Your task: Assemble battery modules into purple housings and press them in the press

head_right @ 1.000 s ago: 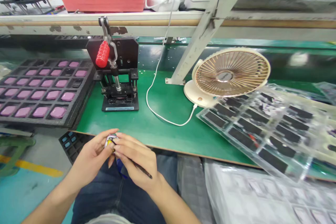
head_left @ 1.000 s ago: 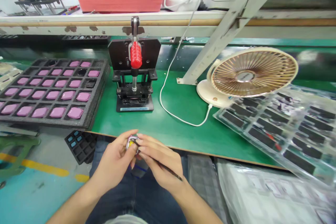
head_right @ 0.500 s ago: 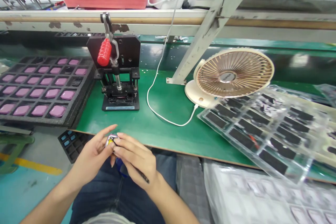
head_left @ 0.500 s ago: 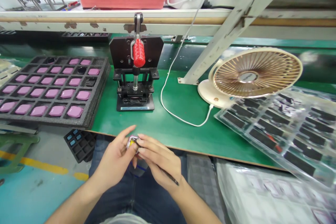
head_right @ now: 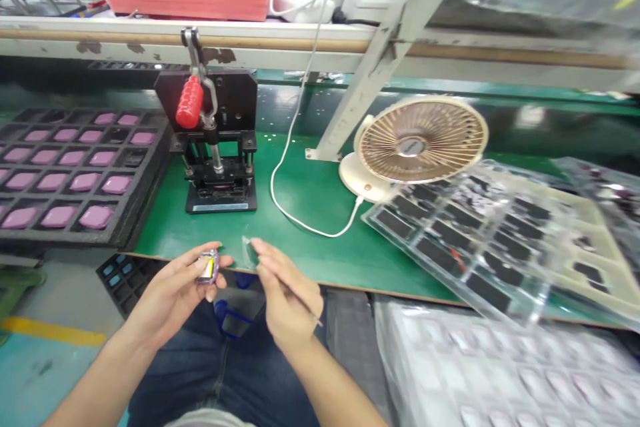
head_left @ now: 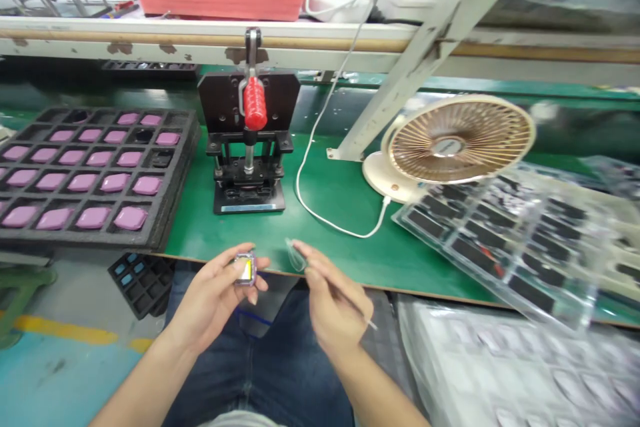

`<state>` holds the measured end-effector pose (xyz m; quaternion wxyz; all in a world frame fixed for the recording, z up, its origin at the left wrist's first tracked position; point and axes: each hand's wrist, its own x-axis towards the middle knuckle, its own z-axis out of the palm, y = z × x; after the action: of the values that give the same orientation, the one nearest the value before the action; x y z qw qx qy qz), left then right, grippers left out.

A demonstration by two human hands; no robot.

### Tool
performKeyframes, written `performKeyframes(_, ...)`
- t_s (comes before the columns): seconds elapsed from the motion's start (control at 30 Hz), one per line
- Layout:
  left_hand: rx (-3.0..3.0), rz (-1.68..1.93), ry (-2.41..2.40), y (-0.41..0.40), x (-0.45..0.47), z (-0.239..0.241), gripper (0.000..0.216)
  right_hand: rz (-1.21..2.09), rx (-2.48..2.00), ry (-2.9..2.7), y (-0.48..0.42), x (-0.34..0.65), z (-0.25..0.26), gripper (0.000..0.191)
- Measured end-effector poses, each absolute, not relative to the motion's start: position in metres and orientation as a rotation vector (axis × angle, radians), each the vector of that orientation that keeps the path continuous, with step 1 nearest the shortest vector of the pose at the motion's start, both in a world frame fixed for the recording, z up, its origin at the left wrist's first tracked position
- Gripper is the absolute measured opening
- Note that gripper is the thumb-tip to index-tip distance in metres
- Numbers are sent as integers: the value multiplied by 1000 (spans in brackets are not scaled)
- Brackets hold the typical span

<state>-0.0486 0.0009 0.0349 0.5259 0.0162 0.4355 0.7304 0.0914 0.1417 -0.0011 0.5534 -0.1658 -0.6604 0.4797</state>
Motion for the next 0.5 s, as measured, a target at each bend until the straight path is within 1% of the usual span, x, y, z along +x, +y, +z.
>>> performKeyframes(0.1,25,1725,1077,0,-48,33,42,941,-630,-1545,197,78,25,21)
performKeyframes(0.13,26,1712,1083,0,-47,32,42,893,-669,-1561,222,70,34,19)
performKeyframes(0.27,29,1658,1064,1,-40,31,38,595,-711,-1774,327,24,60,16)
performKeyframes(0.33,27,1636,1032,0,-35,31,38,502,-768,-1936,364,0,63,22)
performKeyframes(0.4,23,1627,1009,-4,-31,30,40,475,-849,-2086,385,-19,60,27)
performKeyframes(0.5,26,1624,1008,-14,-28,27,43,504,-959,-2206,393,-31,51,22)
